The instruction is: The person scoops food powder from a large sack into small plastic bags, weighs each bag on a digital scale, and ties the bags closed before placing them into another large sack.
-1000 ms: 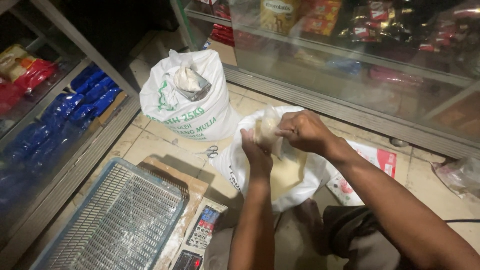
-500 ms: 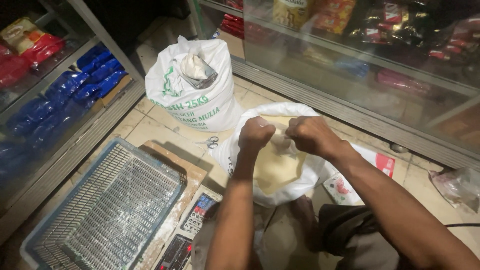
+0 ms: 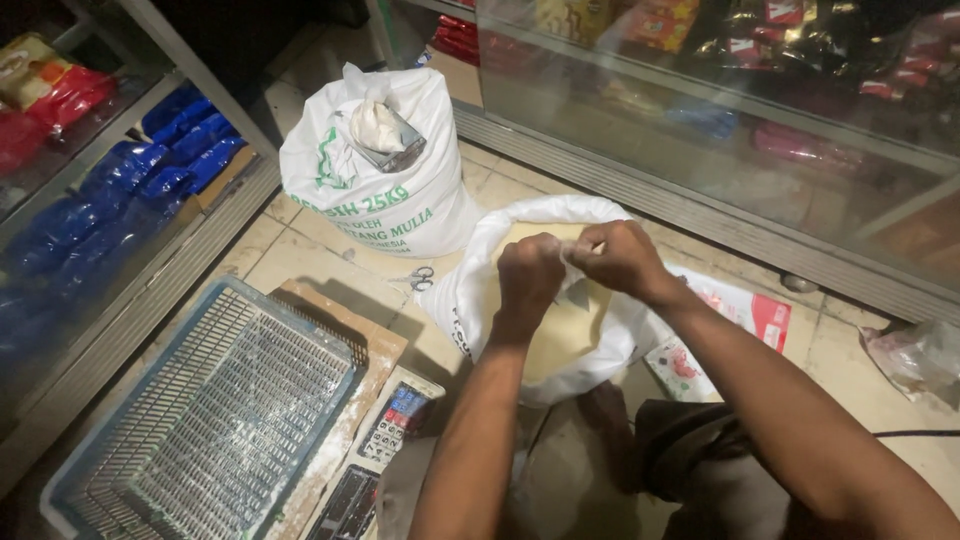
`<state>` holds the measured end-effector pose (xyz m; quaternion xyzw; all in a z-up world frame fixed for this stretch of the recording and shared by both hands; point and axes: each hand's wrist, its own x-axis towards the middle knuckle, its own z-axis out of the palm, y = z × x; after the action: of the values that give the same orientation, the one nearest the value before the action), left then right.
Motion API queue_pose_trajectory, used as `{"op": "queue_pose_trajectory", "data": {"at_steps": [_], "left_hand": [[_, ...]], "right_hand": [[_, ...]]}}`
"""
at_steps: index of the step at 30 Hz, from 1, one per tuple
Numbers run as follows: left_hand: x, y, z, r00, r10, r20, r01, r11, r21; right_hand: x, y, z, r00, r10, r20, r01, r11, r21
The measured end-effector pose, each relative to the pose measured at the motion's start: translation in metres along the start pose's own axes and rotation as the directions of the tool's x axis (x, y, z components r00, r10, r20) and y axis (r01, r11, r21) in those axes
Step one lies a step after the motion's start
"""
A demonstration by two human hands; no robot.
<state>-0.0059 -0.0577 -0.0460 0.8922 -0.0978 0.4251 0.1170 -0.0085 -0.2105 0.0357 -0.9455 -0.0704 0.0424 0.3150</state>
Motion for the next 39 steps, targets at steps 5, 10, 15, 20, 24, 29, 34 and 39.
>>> {"op": "queue_pose_trajectory", "data": {"at_steps": [5,10,15,20,24,29,34,39], "left_hand": [[-0.005,-0.006,0.011,0.998,-0.061,0.006,0.061,0.990,-0.125],[-0.010,-0.011,0.009,0.998,-0.063,-0.026,0.059,0.989,-0.134],[-0.032,-0.011,0.049,0.989,-0.138,0.049,0.146,0.955,-0.259],[0.022,-0.007,-0.044,0.946,-0.096,-0.311,0.095,0.995,-0.020],[0.046,-0.024,-0.110,0.876,-0.107,-0.470,0.132,0.991,0.021],[0.080,-0.071,-0.205,0.889,-0.458,-0.014,0.458,0.889,-0.010],[0.083,-0.116,-0.315,0.712,-0.612,0.344,0.640,0.767,0.041],[0.038,-0.159,-0.384,0.715,-0.685,0.144,0.684,0.727,0.062]], "right_hand": [[0.021,0.038,0.049,0.812,-0.462,-0.357,0.243,0.824,-0.512],[0.004,-0.003,0.003,0.573,-0.706,-0.416,0.527,0.706,-0.473],[0.020,0.014,0.015,0.972,-0.236,0.008,0.210,0.848,-0.486],[0.005,-0.037,-0.013,0.901,-0.427,-0.081,0.370,0.851,-0.372],[-0.014,-0.101,-0.037,0.776,-0.617,-0.132,0.573,0.776,-0.265],[-0.015,-0.174,-0.040,0.616,-0.780,-0.111,0.752,0.624,-0.212],[-0.027,-0.265,-0.022,0.460,-0.883,-0.089,0.877,0.468,-0.108],[-0.036,-0.335,0.049,0.244,-0.963,-0.116,0.966,0.231,0.118]]}}
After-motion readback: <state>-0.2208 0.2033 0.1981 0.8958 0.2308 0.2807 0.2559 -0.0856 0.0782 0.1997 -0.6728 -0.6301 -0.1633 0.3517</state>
